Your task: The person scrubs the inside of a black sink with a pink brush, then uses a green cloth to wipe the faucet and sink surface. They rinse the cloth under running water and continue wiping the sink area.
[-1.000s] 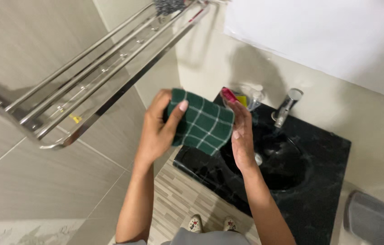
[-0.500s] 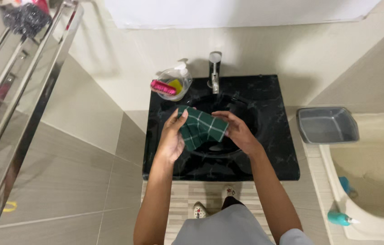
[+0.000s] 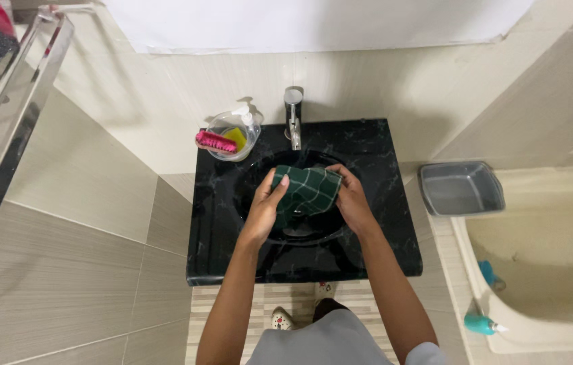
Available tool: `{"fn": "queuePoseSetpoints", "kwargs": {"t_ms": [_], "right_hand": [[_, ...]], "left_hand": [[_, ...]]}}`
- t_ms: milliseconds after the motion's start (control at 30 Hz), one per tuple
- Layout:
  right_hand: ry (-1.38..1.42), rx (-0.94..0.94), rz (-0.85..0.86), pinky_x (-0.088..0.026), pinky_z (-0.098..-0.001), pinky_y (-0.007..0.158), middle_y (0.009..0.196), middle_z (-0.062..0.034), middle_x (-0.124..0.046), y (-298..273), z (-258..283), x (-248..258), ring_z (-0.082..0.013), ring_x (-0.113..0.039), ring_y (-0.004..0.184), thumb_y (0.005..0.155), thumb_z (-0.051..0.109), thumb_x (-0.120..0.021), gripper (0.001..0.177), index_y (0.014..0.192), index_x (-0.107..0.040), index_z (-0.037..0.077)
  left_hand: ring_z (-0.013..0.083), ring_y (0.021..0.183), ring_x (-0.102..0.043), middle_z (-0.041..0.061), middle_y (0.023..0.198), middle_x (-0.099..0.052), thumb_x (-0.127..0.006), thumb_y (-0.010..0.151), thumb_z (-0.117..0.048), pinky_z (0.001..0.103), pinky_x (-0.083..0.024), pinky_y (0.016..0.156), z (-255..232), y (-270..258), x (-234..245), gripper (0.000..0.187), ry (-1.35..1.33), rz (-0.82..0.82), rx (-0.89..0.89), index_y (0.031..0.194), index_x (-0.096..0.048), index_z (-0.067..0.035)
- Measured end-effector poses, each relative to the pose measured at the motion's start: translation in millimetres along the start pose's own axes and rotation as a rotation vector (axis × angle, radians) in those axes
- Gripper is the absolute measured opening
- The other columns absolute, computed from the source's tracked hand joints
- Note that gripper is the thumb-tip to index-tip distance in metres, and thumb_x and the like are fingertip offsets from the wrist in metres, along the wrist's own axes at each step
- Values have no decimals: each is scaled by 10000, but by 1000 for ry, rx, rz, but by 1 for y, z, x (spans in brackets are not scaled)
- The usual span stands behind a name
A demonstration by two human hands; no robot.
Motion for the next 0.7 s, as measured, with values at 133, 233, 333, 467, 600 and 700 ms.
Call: {"fn": "queuePoseSetpoints", "kwargs": {"t_ms": [133,233,333,467,600,700], "right_hand": [[-189,48,2,-561,-257,770,968,4,-708,13,3,-5,-84,-676,882,958,69,-653,154,1111,-665,77],[-291,77,16,-545,-260,740,945,-7,-711,23,-4,0,-94,-667,847,964,50,-647,134,1092,-681,63],[-291,89,81,-538,-257,748,948,-3,-706,37,-19,9,-92,-667,857,958,47,-642,131,1080,-688,62],[-96,-12,179,-494,-256,726,933,-5,-684,60,-53,30,-102,-632,836,1032,158,-627,167,1122,-722,55],[217,-309,149,-575,-290,813,1010,0,-777,76,-72,47,-125,-735,925,893,362,-516,398,1105,-719,93],[-146,-155,291,-565,-307,880,1067,-2,-733,77,-55,34,-117,-705,978,949,220,-672,292,1208,-658,86]], "left_hand": [[184,1073,-665,65,1138,-712,-587,1017,-392,377,-495,976,21,7,6,433,-298,-110,192,1268,-650,-44],[199,1040,-697,77,1142,-724,-589,998,-408,375,-534,939,36,11,-1,463,-650,-121,285,1274,-649,-41],[180,1039,-696,68,1147,-727,-582,1004,-396,340,-535,935,42,17,-7,445,-665,-155,255,1272,-674,-53],[136,986,-674,52,1088,-740,-572,1033,-362,274,-515,905,49,28,1,389,-174,-301,151,1190,-733,-45],[119,879,-595,29,960,-655,-626,1036,-265,262,-485,825,36,28,6,285,326,-409,-151,1075,-709,5],[148,847,-585,37,921,-606,-674,1024,-182,280,-488,802,33,27,2,220,478,-468,-280,1030,-685,38]]}}
Point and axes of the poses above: each hand's wrist, its own y-axis towards the middle knuckle, its own x-axis out of the back of the hand, z = x × y, the point moved 7 cm from there along y, towards the middle knuckle
